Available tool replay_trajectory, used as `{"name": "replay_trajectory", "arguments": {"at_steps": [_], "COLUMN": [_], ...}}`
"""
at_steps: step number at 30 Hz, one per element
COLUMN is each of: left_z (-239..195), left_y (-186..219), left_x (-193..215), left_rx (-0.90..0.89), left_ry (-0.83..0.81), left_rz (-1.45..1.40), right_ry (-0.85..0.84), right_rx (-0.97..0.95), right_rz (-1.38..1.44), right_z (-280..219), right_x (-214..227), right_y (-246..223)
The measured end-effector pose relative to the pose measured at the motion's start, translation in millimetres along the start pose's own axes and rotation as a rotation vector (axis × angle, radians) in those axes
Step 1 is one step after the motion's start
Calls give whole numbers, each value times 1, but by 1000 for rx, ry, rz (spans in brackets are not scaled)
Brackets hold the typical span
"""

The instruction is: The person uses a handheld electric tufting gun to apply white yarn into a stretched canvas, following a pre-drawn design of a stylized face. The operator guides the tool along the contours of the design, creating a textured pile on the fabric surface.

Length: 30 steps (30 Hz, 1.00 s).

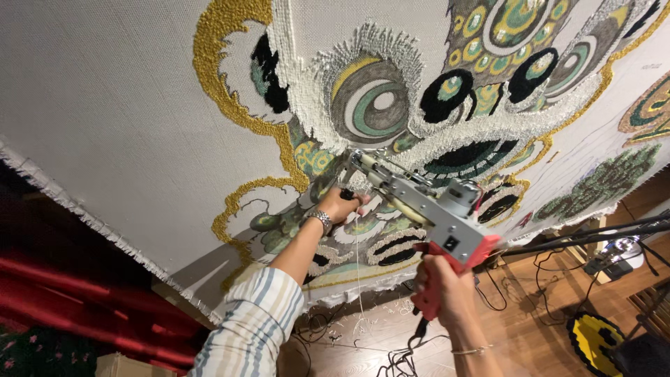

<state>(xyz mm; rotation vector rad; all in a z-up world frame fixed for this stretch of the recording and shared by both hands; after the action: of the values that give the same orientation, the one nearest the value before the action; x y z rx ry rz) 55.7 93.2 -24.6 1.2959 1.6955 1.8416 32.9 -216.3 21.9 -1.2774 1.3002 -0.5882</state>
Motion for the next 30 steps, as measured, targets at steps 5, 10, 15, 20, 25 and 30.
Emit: {"name": "replay_trajectory", "arguments": {"at_steps": [5,10,15,20,25,30], "left_z": [9,5,10,26,21,4], "left_y": [3,9,8,-2,6,16], "left_x": [24,34,35,25,27,27], "left_rx": [33,-1,-16,55,12,18], "left_ry": [59,115,119,139,152,79], "left_rz": [84,313,290,219,264,8], "right_ry": [32,4,0,7,-5,-43], "right_rx": [30,34,22,39,75,201], "right_rz": [3,52,37,36,-19,-167], "right_z": [-12,-7,-2,2,7,13], "right_x": [-22,-24,-25,-22,-16,-8], "right_y": [13,25,25,28,28,26]}}
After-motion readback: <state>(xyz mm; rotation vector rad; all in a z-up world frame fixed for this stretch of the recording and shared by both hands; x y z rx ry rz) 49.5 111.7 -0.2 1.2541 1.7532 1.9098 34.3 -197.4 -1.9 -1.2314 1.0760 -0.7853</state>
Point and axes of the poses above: each hand's wrist, its own z-axis towards the middle knuckle, its own x-axis out of the back of the hand, y = z × x, the point moved 3 cm from there along z, towards the middle knuckle, and after that the axes turned 11 degrees about y, right-handed, at the moved point
